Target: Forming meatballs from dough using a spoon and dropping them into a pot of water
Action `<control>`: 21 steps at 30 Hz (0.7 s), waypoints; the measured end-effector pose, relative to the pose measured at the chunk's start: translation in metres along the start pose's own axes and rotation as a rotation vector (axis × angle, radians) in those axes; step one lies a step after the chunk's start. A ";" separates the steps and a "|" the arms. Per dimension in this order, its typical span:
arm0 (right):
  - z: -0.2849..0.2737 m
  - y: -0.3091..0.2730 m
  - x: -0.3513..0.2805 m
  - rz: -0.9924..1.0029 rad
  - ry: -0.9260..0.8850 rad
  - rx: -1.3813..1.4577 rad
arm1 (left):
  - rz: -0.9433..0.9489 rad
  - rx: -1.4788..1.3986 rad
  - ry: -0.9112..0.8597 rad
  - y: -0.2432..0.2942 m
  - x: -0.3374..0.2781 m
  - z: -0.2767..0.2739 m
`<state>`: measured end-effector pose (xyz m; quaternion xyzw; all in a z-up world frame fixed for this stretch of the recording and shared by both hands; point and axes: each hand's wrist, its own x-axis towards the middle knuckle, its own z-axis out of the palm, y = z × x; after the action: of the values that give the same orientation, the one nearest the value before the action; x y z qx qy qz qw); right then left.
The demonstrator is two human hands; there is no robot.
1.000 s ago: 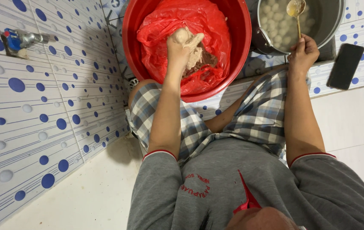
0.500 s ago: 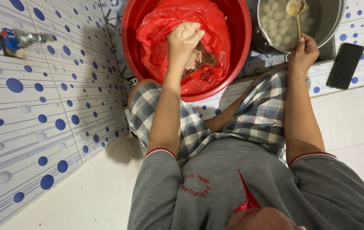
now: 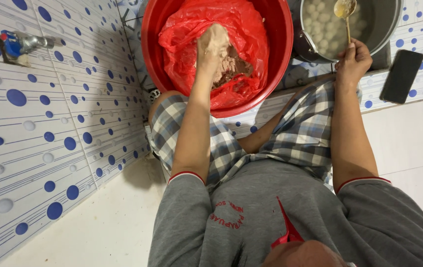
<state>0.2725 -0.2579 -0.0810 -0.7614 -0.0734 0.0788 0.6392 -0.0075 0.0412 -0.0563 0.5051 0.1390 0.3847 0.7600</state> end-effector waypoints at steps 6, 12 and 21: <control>0.001 0.004 0.002 0.014 -0.008 0.047 | -0.250 0.381 0.156 0.083 -0.009 0.044; 0.001 0.000 0.001 0.022 0.007 0.014 | -0.280 0.293 0.226 0.068 -0.007 0.041; 0.000 0.002 0.001 -0.020 -0.013 0.027 | -0.295 0.449 0.216 0.047 -0.008 0.024</control>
<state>0.2732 -0.2582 -0.0833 -0.7512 -0.0844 0.0783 0.6499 -0.0188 0.0288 -0.0060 0.5912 0.3726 0.2811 0.6577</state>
